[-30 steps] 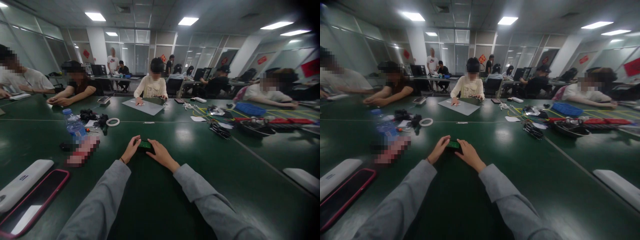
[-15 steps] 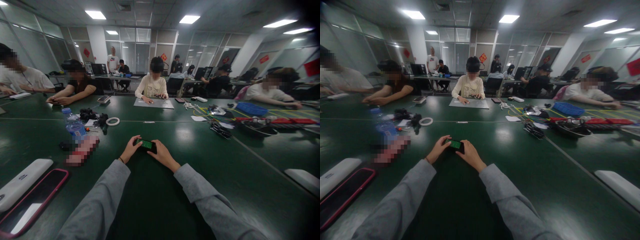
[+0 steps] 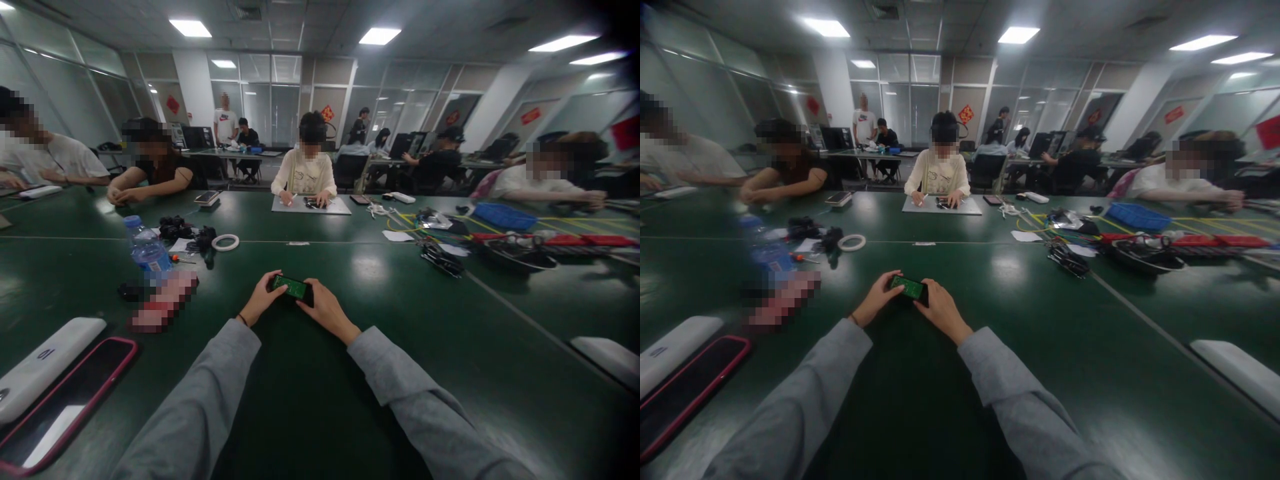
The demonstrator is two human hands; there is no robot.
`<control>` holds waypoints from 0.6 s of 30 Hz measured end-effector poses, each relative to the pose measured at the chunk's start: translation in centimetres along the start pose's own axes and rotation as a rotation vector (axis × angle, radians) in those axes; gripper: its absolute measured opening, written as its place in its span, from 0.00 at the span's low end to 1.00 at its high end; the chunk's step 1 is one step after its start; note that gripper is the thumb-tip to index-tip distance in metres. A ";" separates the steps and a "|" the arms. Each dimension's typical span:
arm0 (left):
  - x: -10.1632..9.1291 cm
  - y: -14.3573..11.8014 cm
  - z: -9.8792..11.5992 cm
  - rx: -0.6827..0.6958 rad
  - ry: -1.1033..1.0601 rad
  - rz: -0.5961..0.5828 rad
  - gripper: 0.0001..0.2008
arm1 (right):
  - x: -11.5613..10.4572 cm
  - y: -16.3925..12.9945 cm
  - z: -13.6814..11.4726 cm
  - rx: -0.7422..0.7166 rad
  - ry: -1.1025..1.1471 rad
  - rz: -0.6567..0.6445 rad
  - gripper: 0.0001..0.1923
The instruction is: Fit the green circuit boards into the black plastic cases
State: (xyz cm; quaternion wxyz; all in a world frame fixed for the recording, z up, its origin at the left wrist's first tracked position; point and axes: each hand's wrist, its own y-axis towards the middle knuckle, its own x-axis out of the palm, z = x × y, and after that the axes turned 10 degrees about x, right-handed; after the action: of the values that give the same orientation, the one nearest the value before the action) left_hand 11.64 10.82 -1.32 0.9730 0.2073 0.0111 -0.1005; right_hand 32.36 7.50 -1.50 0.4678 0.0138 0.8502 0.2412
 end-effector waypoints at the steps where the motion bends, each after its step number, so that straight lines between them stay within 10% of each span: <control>1: 0.0 0.0 0.1 -0.001 -0.001 -0.003 0.25 | 0.0 0.0 0.0 0.003 0.000 -0.002 0.26; 18: -0.4 -0.2 -0.1 -0.045 -0.059 0.009 0.22 | -0.4 0.0 -0.5 -0.032 -0.034 -0.011 0.25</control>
State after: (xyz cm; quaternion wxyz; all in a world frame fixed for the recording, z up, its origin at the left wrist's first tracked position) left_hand 11.22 10.74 -1.46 0.9778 0.1822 -0.0161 -0.1021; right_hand 32.18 7.17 -0.98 0.4835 0.0055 0.8382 0.2520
